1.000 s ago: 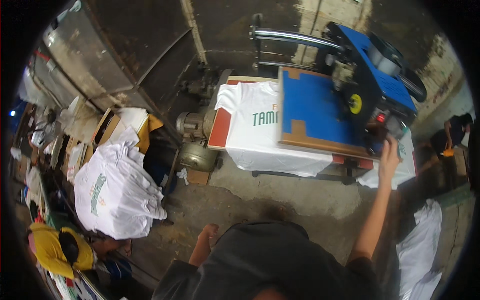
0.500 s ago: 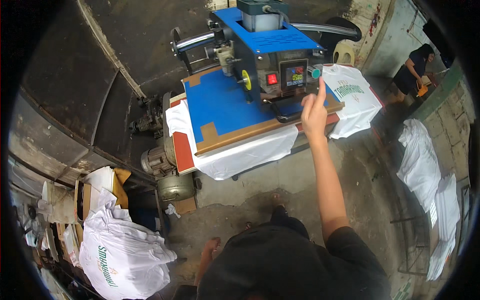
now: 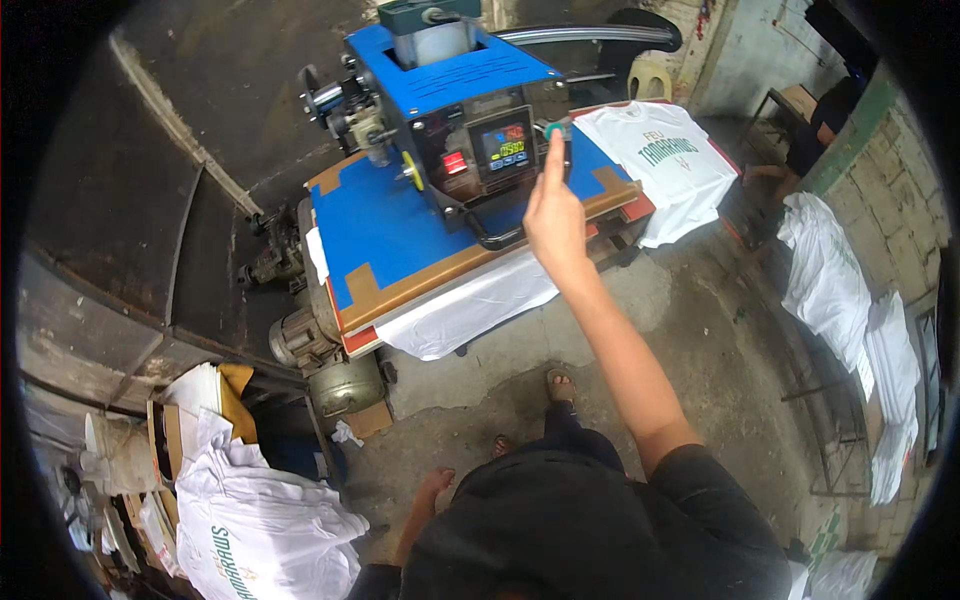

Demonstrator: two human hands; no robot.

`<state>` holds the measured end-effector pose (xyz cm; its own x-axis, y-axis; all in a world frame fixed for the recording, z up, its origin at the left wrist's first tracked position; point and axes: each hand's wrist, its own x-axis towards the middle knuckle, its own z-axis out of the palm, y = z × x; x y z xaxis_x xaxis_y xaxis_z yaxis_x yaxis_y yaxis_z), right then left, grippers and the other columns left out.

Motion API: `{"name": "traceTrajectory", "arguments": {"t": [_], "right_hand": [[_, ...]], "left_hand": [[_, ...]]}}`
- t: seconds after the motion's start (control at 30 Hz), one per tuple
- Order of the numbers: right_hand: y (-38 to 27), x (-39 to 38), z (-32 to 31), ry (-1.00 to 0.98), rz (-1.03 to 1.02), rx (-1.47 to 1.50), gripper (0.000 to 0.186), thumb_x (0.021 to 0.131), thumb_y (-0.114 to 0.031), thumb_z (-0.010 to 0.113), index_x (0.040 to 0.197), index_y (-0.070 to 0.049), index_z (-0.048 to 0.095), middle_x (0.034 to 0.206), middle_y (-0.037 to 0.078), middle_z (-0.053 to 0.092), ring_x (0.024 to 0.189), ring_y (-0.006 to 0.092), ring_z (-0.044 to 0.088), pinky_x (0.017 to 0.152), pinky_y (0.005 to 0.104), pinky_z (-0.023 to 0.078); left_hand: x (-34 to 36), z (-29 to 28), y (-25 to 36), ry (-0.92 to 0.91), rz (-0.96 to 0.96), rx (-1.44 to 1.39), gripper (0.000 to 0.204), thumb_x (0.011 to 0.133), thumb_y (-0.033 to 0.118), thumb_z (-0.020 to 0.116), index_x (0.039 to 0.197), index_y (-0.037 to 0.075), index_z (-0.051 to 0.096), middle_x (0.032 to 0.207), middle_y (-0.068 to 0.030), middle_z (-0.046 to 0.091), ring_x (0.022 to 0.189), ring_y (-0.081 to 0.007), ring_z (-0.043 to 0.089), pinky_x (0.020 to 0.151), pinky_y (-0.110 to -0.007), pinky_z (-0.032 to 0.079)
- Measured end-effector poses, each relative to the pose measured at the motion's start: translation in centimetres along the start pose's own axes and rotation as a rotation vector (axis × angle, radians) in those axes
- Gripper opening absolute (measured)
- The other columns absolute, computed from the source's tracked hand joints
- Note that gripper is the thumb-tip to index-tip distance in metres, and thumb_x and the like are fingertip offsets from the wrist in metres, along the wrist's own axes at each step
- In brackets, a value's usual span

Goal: The recorder uses a heat press machine to print logos on white t-shirts in a factory setting.

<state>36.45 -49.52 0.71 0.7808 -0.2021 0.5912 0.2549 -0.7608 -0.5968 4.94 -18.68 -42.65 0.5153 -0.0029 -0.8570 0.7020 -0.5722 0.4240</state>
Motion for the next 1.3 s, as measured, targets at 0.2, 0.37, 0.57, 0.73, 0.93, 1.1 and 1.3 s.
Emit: {"name": "traceTrajectory", "arguments": {"t": [0.2, 0.37, 0.57, 0.73, 0.93, 1.1, 1.3], "right_hand": [[-0.6, -0.4, 0.6, -0.038, -0.021, 0.027, 0.071, 0.080, -0.002, 0.043, 0.138, -0.004, 0.003, 0.066, 0.026, 0.056, 0.059, 0.0410, 0.056, 0.054, 0.0472, 0.044], [-1.5, -0.8, 0.2, -0.132, -0.030, 0.035, 0.081, 0.071, 0.005, 0.047, 0.137, -0.002, 0.000, 0.070, 0.024, 0.057, 0.064, 0.0379, 0.057, 0.061, 0.0442, 0.045], [-1.1, -0.8, -1.1, -0.207, -0.057, 0.448, 0.079, 0.072, 0.005, 0.046, 0.137, 0.002, 0.001, 0.072, 0.027, 0.054, 0.065, 0.0414, 0.053, 0.062, 0.0440, 0.044], [3.4, -3.3, -4.9, -0.199, -0.197, 0.974, 0.055, 0.085, 0.002, 0.041, 0.136, -0.003, 0.020, 0.096, 0.018, 0.055, 0.086, 0.0298, 0.057, 0.078, 0.0354, 0.044], [21.1, -11.1, -13.4, -0.694, 0.231, 0.779, 0.036, 0.084, -0.002, 0.046, 0.119, -0.008, 0.049, 0.103, 0.012, 0.059, 0.085, 0.0186, 0.060, 0.073, 0.0294, 0.048], [34.8, -13.8, -21.6, -0.424, 0.612, 0.468, 0.021, 0.081, 0.001, 0.047, 0.096, -0.005, 0.060, 0.076, 0.009, 0.064, 0.066, 0.0150, 0.062, 0.059, 0.0268, 0.049], [43.3, -8.6, -26.0, -0.066, 0.886, 0.462, 0.021, 0.081, 0.004, 0.043, 0.093, -0.001, 0.060, 0.074, 0.006, 0.062, 0.060, 0.0100, 0.056, 0.057, 0.0244, 0.047]], "left_hand": [[1.7, -0.5, 1.0, -0.120, -0.056, 0.007, 0.035, 0.083, 0.028, 0.052, 0.110, 0.006, 0.059, 0.096, -0.0098, 0.062, 0.084, -0.0197, 0.059, 0.076, -0.033, 0.045], [3.4, -1.7, 4.3, -0.100, 0.004, 0.078, 0.031, 0.081, 0.028, 0.053, 0.104, 0.007, 0.061, 0.091, -0.0092, 0.063, 0.081, -0.0190, 0.059, 0.073, -0.032, 0.045], [5.4, 0.1, 10.9, -0.034, 0.182, 0.288, 0.033, 0.083, 0.029, 0.050, 0.108, 0.009, 0.058, 0.093, -0.0099, 0.062, 0.082, -0.0221, 0.059, 0.073, -0.034, 0.046], [5.3, 5.5, 21.5, -0.027, 0.359, 0.368, 0.035, 0.080, 0.035, 0.052, 0.106, 0.013, 0.060, 0.096, -0.0131, 0.062, 0.090, -0.0279, 0.059, 0.080, -0.039, 0.044], [6.1, 13.4, 33.8, -0.248, 0.573, 0.333, 0.036, 0.083, 0.032, 0.049, 0.110, 0.011, 0.059, 0.101, -0.0136, 0.061, 0.095, -0.0269, 0.057, 0.083, -0.038, 0.043], [8.4, 16.9, 45.2, -0.172, 0.404, 0.305, 0.037, 0.082, 0.022, 0.052, 0.115, 0.005, 0.052, 0.099, -0.0094, 0.059, 0.085, -0.0167, 0.056, 0.076, -0.030, 0.044], [7.7, 19.6, 60.3, -0.081, 0.542, -0.177, 0.067, 0.078, 0.024, 0.057, 0.135, 0.012, 0.023, 0.130, -0.0098, 0.040, 0.111, -0.0217, 0.046, 0.086, -0.038, 0.039]]}}
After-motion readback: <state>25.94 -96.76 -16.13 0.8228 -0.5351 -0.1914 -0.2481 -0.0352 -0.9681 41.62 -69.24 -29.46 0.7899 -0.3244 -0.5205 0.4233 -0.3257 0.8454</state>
